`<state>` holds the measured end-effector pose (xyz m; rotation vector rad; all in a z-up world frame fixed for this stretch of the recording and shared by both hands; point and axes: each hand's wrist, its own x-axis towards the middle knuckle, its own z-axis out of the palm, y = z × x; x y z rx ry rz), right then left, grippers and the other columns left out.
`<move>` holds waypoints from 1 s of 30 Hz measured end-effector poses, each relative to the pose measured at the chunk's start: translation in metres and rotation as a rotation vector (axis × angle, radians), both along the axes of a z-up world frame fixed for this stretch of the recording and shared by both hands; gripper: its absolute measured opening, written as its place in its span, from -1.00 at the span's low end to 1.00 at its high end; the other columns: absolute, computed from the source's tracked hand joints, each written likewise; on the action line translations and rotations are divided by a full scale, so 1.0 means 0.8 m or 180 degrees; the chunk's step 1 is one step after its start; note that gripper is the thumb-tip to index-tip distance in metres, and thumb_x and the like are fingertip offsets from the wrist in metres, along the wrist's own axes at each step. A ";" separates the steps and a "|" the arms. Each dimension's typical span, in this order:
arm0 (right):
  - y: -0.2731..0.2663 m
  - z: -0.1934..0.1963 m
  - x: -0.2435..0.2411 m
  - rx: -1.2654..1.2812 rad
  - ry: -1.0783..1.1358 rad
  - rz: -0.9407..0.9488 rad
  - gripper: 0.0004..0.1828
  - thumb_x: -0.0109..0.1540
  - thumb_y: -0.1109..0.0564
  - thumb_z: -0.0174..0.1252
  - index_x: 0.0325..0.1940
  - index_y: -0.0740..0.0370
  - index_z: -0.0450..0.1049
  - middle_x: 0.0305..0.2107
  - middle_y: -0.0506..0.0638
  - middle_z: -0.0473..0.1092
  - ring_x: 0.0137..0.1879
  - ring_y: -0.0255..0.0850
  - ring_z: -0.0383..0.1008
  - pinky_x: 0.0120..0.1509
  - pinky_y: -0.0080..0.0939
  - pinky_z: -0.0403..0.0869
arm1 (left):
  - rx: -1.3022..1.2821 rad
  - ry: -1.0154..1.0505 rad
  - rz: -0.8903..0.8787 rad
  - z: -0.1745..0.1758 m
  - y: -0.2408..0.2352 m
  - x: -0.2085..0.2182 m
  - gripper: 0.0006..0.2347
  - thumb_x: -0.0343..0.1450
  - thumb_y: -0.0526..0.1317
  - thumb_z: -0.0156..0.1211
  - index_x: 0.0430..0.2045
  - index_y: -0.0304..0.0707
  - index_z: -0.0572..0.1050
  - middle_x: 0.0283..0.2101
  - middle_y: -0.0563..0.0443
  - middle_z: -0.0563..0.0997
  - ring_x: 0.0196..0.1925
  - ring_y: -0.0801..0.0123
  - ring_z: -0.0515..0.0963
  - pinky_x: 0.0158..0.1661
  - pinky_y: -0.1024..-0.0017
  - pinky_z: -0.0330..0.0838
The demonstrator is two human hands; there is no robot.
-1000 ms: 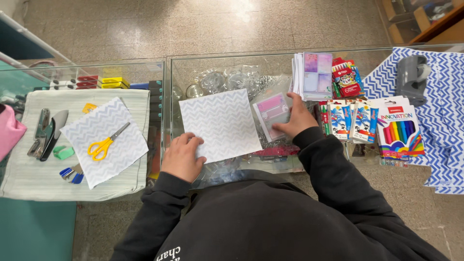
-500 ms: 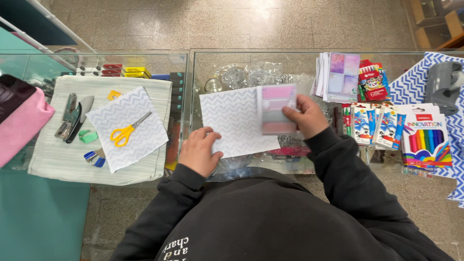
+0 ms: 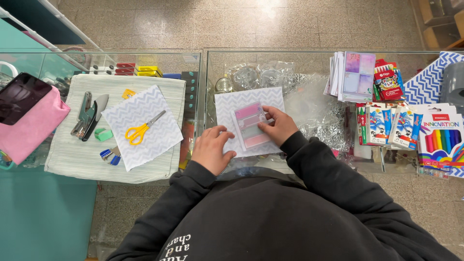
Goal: The person places a small rectangular item on a sheet of patterned wrapping paper, cuts the paper to size with scissors, then wraps the item by folding and taping the paper edges. The wrapped package is set aside on the counter.
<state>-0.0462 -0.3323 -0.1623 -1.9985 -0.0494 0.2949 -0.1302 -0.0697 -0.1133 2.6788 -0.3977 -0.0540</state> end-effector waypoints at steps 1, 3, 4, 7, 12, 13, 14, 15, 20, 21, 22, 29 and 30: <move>-0.001 0.000 -0.002 -0.0313 -0.0139 -0.0032 -0.36 0.18 0.01 0.41 0.35 0.05 0.46 -0.20 -0.08 0.58 -0.24 -0.28 0.59 -0.18 -0.31 0.56 | -0.0015 -0.0001 -0.0022 -0.002 0.002 0.000 -0.60 0.25 -0.04 0.48 -0.05 0.11 0.54 0.12 0.05 0.48 0.28 0.02 0.44 0.05 0.06 0.41; -0.001 0.006 -0.006 -0.0627 -0.0275 -0.0066 -0.36 0.18 0.00 0.40 0.35 0.03 0.47 -0.17 -0.05 0.58 -0.20 -0.21 0.61 -0.11 -0.23 0.57 | -0.0030 0.0001 -0.0046 -0.004 0.005 0.002 -0.60 0.24 -0.03 0.48 -0.05 0.13 0.54 0.13 0.05 0.48 0.28 0.02 0.44 0.04 0.05 0.42; 0.000 0.012 -0.007 -0.0790 -0.0378 -0.0012 -0.37 0.19 0.01 0.37 0.36 0.06 0.46 -0.16 0.00 0.58 -0.20 -0.16 0.60 -0.11 -0.19 0.58 | -0.0022 0.0045 -0.0084 -0.004 0.007 0.003 -0.61 0.25 -0.03 0.48 -0.06 0.14 0.54 0.14 0.07 0.47 0.28 0.03 0.44 0.03 0.06 0.42; 0.002 0.033 -0.011 -0.1082 -0.0559 0.0093 -0.36 0.22 0.03 0.34 0.39 0.11 0.43 -0.13 0.10 0.57 -0.17 -0.05 0.60 -0.10 -0.09 0.58 | -0.0001 0.0079 -0.0155 -0.004 0.011 0.009 -0.61 0.24 -0.02 0.49 -0.06 0.15 0.54 0.14 0.09 0.47 0.27 0.05 0.45 0.02 0.07 0.44; 0.009 0.057 -0.018 -0.1319 -0.0665 0.0244 -0.33 0.24 0.06 0.32 0.43 0.15 0.36 -0.11 0.17 0.55 -0.14 0.03 0.62 -0.07 -0.03 0.59 | 0.0033 0.0075 -0.0225 -0.009 0.016 0.015 -0.60 0.22 -0.02 0.50 -0.07 0.16 0.54 0.13 0.10 0.48 0.26 0.05 0.46 0.00 0.06 0.47; 0.009 0.057 -0.018 -0.1366 -0.0702 0.0262 -0.33 0.24 0.07 0.33 0.43 0.15 0.36 -0.11 0.17 0.54 -0.14 0.03 0.62 -0.07 -0.03 0.59 | 0.0014 0.0071 -0.0229 -0.009 0.017 0.016 -0.60 0.22 -0.03 0.50 -0.07 0.16 0.54 0.13 0.10 0.48 0.25 0.06 0.47 0.00 0.06 0.47; 0.009 0.057 -0.019 -0.1413 -0.0738 0.0281 -0.33 0.24 0.08 0.33 0.42 0.16 0.36 -0.11 0.17 0.54 -0.14 0.04 0.62 -0.07 -0.02 0.59 | -0.0006 0.0067 -0.0234 -0.009 0.018 0.016 -0.61 0.23 -0.04 0.50 -0.07 0.15 0.54 0.13 0.10 0.48 0.24 0.06 0.48 -0.01 0.06 0.48; 0.008 0.054 -0.018 -0.1413 -0.0737 0.0284 -0.33 0.24 0.08 0.33 0.42 0.16 0.36 -0.11 0.17 0.54 -0.14 0.04 0.62 -0.07 -0.02 0.59 | -0.0006 0.0068 -0.0231 -0.008 0.019 0.017 -0.61 0.23 -0.04 0.50 -0.07 0.15 0.54 0.13 0.10 0.48 0.24 0.06 0.48 -0.01 0.06 0.48; 0.005 0.044 -0.015 -0.1319 -0.0661 0.0100 -0.26 0.19 0.09 0.35 0.46 0.07 0.32 -0.11 0.12 0.52 -0.20 -0.01 0.62 -0.07 -0.05 0.59 | 0.0003 0.0047 -0.0270 -0.008 0.020 0.017 -0.61 0.23 -0.02 0.49 -0.08 0.15 0.55 0.14 0.10 0.48 0.22 0.07 0.48 -0.03 0.07 0.49; 0.005 0.044 -0.016 -0.1319 -0.0662 0.0104 -0.26 0.19 0.09 0.35 0.46 0.07 0.32 -0.11 0.12 0.52 -0.20 -0.01 0.62 -0.07 -0.05 0.59 | 0.0003 0.0046 -0.0266 -0.008 0.020 0.017 -0.61 0.23 -0.02 0.49 -0.08 0.15 0.55 0.14 0.10 0.48 0.22 0.07 0.48 -0.03 0.07 0.49; 0.006 0.044 -0.016 -0.1301 -0.0651 0.0053 -0.24 0.18 0.09 0.35 0.47 0.07 0.31 -0.09 0.12 0.51 -0.21 -0.02 0.62 -0.06 -0.05 0.59 | 0.0016 0.0026 -0.0251 -0.007 0.020 0.016 -0.61 0.23 -0.03 0.49 -0.07 0.15 0.55 0.14 0.11 0.48 0.22 0.08 0.49 -0.03 0.07 0.49; 0.014 0.052 -0.033 -0.1121 -0.0491 -0.0225 -0.15 0.15 0.23 0.23 0.53 0.02 0.19 0.01 0.12 0.42 -0.24 0.01 0.62 -0.06 0.00 0.57 | 0.0029 0.0074 -0.0218 -0.006 0.018 0.015 -0.61 0.24 -0.04 0.48 -0.06 0.14 0.54 0.14 0.10 0.47 0.22 0.07 0.48 -0.04 0.09 0.48; 0.014 0.051 -0.034 -0.1123 -0.0491 -0.0228 -0.15 0.15 0.23 0.23 0.53 0.02 0.19 0.01 0.12 0.42 -0.24 0.01 0.62 -0.06 0.00 0.57 | 0.0027 0.0074 -0.0221 -0.005 0.017 0.015 -0.61 0.24 -0.04 0.48 -0.06 0.14 0.54 0.14 0.10 0.47 0.22 0.07 0.48 -0.04 0.09 0.48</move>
